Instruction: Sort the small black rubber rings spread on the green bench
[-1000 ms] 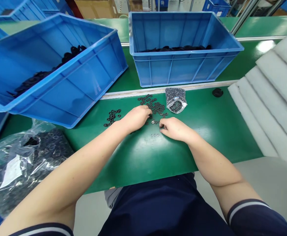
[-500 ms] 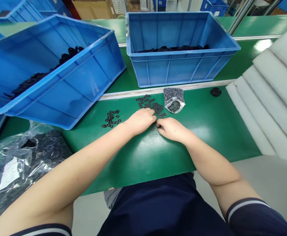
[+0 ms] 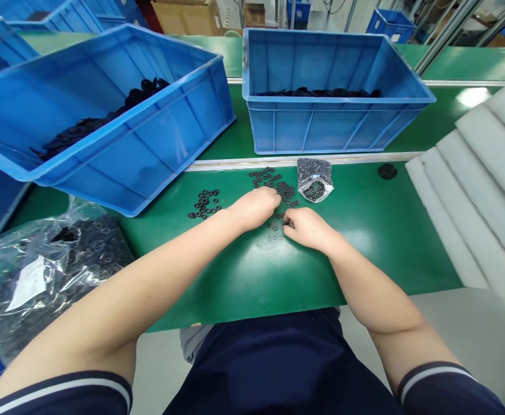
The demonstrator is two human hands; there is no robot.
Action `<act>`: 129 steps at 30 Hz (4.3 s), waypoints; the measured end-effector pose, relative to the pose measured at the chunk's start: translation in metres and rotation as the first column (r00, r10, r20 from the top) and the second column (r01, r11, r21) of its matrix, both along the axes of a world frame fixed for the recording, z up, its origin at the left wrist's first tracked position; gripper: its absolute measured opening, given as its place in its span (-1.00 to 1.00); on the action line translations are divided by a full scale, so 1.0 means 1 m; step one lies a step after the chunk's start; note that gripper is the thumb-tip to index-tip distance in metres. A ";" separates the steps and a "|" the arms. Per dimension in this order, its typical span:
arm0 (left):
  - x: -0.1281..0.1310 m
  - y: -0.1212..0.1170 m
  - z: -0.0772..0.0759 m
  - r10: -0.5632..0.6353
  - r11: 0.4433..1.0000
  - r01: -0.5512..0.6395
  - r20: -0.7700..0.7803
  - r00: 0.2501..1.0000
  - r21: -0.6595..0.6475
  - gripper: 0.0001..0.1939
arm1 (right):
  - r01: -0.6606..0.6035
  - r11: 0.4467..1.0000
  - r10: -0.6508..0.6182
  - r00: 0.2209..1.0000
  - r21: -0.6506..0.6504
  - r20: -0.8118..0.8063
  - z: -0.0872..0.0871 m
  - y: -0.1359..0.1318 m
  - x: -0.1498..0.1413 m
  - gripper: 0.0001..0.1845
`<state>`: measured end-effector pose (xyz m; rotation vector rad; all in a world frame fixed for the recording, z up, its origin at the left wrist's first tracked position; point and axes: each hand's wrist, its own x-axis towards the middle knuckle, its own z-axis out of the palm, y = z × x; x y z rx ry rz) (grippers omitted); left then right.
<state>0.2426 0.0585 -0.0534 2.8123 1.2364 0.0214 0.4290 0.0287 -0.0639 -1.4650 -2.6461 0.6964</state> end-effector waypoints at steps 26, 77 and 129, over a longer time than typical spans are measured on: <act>-0.050 -0.066 -0.022 0.164 0.984 -0.179 0.451 0.878 -0.009 -0.88 | 0.117 0.988 -0.105 0.988 0.098 -0.115 -0.004 0.000 -0.016 -0.84; -0.030 -0.122 -0.052 0.124 0.966 -0.209 0.433 0.893 0.153 -0.76 | -0.080 0.989 0.067 0.992 -0.124 -0.107 0.015 -0.007 0.007 -0.90; -0.063 -0.124 -0.062 0.354 0.847 -0.449 0.327 0.876 0.285 -0.65 | -0.007 0.997 0.004 0.999 0.079 0.036 -0.006 -0.018 -0.034 -0.85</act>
